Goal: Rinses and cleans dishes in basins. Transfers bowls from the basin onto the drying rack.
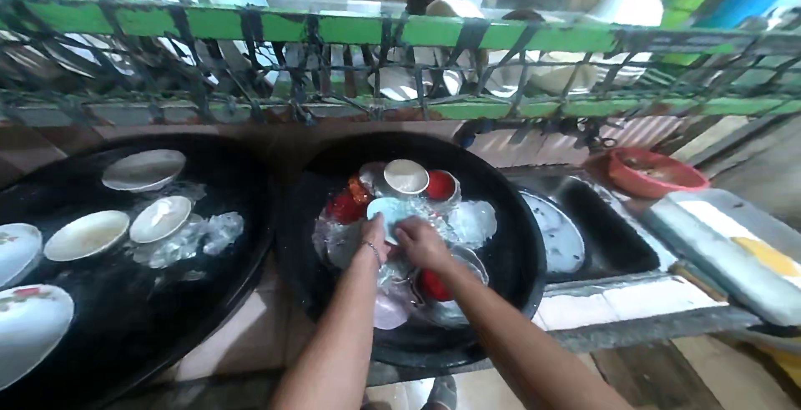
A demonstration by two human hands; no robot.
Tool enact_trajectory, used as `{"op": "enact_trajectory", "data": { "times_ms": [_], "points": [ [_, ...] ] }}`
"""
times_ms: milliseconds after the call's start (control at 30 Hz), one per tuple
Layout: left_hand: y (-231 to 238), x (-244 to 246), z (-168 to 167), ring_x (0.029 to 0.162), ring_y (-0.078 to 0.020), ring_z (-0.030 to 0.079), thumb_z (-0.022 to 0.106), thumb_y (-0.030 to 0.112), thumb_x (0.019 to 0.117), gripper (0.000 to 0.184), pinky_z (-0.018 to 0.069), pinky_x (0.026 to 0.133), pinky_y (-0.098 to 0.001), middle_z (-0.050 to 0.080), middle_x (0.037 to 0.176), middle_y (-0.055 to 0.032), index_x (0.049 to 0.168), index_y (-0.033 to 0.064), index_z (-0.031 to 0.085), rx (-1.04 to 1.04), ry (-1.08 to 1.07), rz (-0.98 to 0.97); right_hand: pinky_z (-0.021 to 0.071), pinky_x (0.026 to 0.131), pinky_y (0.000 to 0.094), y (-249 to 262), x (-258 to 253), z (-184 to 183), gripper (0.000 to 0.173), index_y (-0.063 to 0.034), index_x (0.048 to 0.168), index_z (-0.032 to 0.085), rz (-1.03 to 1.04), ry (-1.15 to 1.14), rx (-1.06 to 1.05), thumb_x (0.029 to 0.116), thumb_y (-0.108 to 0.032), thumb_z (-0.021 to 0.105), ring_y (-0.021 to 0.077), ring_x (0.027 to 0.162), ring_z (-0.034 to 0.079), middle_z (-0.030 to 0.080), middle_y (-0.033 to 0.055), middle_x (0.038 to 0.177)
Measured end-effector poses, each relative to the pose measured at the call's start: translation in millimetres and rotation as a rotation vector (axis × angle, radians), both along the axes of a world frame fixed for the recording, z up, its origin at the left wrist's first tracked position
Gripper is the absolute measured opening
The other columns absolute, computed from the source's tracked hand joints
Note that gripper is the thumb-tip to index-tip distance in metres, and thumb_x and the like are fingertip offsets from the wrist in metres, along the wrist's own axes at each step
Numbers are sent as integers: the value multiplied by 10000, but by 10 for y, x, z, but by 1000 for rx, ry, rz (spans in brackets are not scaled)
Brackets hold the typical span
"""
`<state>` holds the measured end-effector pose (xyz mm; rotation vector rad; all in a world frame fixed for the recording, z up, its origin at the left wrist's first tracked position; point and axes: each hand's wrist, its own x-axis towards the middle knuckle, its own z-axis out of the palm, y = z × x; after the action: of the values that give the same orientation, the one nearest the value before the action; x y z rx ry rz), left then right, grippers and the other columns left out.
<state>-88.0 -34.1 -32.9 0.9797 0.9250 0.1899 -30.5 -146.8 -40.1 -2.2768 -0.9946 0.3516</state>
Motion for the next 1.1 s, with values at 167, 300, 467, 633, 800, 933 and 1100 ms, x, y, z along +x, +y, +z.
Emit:
{"op": "enact_trajectory", "data": {
  "times_ms": [167,300,467,633,800,933,1100],
  "points": [
    [-123,-29,155,1248,-380,566,365,449,1120,563,473,1011,-586,574,1372,-259,1404,-9,528,109,36,13,305,1249,500,297,-24,-73,485,-30,1508,500,103,16,117,1059,-213,498,309,1507,379,427,186,1600],
    [351,-244,303,1300,-400,541,372,461,1114,591,447,1055,-610,553,1407,-278,1450,-9,496,354,72,283,394,1167,570,22,-312,90,534,-85,1502,507,155,-43,-140,1023,-288,628,355,1416,482,480,195,1543],
    [1123,-691,671,1309,-313,557,298,561,1099,642,530,1012,-524,488,1496,-177,1537,98,367,130,-397,832,192,1186,725,-40,-61,-116,746,27,1562,359,-50,-152,-454,969,-305,665,551,1486,262,293,362,1596],
    [699,-698,607,1302,-285,557,347,477,1107,615,484,1044,-452,527,1472,-184,1535,36,374,183,-331,456,449,1064,658,156,-109,-41,469,-73,1476,537,-43,-158,-350,1024,-191,575,466,1291,567,576,252,1425],
    [152,-263,290,1400,-338,448,427,539,1075,641,399,1105,-581,456,1540,-190,1543,101,410,27,-132,23,385,1190,531,275,-418,144,485,-73,1551,443,186,165,93,1104,-260,463,297,1427,488,471,156,1572],
    [313,-268,82,1241,-342,571,362,466,1111,558,498,995,-559,559,1405,-212,1491,67,445,-63,-79,18,230,1272,499,-89,-268,108,548,-129,1532,504,313,212,5,1114,-438,330,209,1513,371,455,53,1607],
    [99,-223,187,1282,-377,538,357,431,1126,568,443,1052,-573,552,1398,-268,1424,-27,510,223,-1,9,222,1272,536,165,-207,-5,622,-95,1548,469,159,174,32,1113,-494,273,274,1534,332,404,119,1631]
  ]
}}
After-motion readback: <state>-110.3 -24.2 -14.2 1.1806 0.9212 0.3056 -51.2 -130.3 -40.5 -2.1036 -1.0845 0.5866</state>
